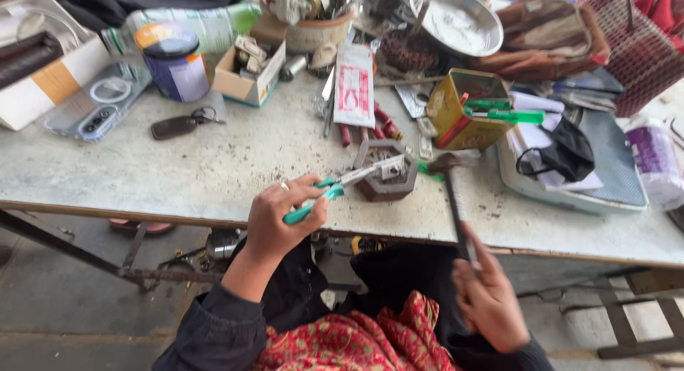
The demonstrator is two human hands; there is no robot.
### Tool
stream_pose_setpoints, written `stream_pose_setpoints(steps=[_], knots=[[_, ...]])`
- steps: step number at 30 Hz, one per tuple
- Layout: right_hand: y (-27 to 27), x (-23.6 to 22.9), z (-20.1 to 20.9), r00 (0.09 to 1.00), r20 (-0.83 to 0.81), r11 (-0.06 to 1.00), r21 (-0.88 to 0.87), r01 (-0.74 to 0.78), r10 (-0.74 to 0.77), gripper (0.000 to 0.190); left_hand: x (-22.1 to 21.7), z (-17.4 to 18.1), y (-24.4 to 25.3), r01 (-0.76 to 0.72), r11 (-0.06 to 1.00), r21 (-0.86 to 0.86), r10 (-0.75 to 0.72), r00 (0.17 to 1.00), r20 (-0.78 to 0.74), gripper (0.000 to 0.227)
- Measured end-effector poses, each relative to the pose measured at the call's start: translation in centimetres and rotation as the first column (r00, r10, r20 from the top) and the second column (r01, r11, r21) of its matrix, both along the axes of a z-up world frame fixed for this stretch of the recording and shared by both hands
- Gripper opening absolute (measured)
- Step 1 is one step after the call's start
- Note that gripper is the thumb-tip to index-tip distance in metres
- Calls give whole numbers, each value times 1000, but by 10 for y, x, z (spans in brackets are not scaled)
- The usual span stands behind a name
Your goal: The person uses a screwdriver to adjust a small white plastic electrical component, then secures it in a vise and strikes it with a hammer. They use pliers to hold and manipulate the component while continuing to hammer it, then remove it from the vise and inspect it.
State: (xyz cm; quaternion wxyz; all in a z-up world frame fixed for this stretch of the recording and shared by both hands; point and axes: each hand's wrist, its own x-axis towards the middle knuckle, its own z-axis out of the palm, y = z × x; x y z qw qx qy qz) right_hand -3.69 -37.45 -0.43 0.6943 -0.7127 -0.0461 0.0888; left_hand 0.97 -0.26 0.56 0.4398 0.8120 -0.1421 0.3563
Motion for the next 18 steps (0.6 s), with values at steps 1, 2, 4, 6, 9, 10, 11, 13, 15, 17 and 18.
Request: stream_pose_setpoints(steps=[1, 2, 4, 6, 9, 10, 11, 13, 15, 17, 18], knots=[[-5, -1, 8, 994, 83, 997, -36, 72, -69, 80, -1, -1, -1, -5, 1000, -6, 5, 1000, 5, 20], [-10, -1, 15, 977, 170, 987, -64, 144, -132, 89, -2, -2, -1, -11, 1000, -12, 11, 1000, 9, 21], [-11, -12, 19, 919, 309, 967, 13, 255, -246, 89, -2, -5, 2, -3, 1000, 6, 3, 1000, 28, 21], [-8, -16, 15, 842, 424, 942, 182, 281, -333, 71, -1, -9, 1, -9, 1000, 21, 7, 997, 82, 21], [4, -6, 0, 993, 63, 993, 57, 100, -104, 95, 0, -7, 0, -23, 1000, 13, 22, 1000, 8, 20], [8, -3, -4, 998, 39, 998, 49, 42, -44, 88, -1, -5, 0, -21, 1000, 11, 21, 1000, 21, 20], [7, -1, -4, 1000, 22, 999, 41, -19, 18, 81, -2, -3, 0, -21, 1000, 8, 21, 999, 38, 19], [0, 3, 5, 1000, 26, 1000, -14, -6, 6, 80, -2, 2, 0, -24, 1000, 0, 24, 999, 43, 19], [-11, 0, 19, 987, 64, 983, -97, 153, -147, 92, -3, 1, 0, -23, 1000, -5, 23, 1000, 0, 18], [-12, -8, 27, 948, 283, 986, -39, 164, -146, 74, -2, -3, 0, -20, 1000, -2, 20, 999, 50, 17], [-10, -13, 31, 911, 385, 986, -8, 166, -150, 65, -1, -5, 0, -16, 1000, 2, 16, 997, 73, 17]])
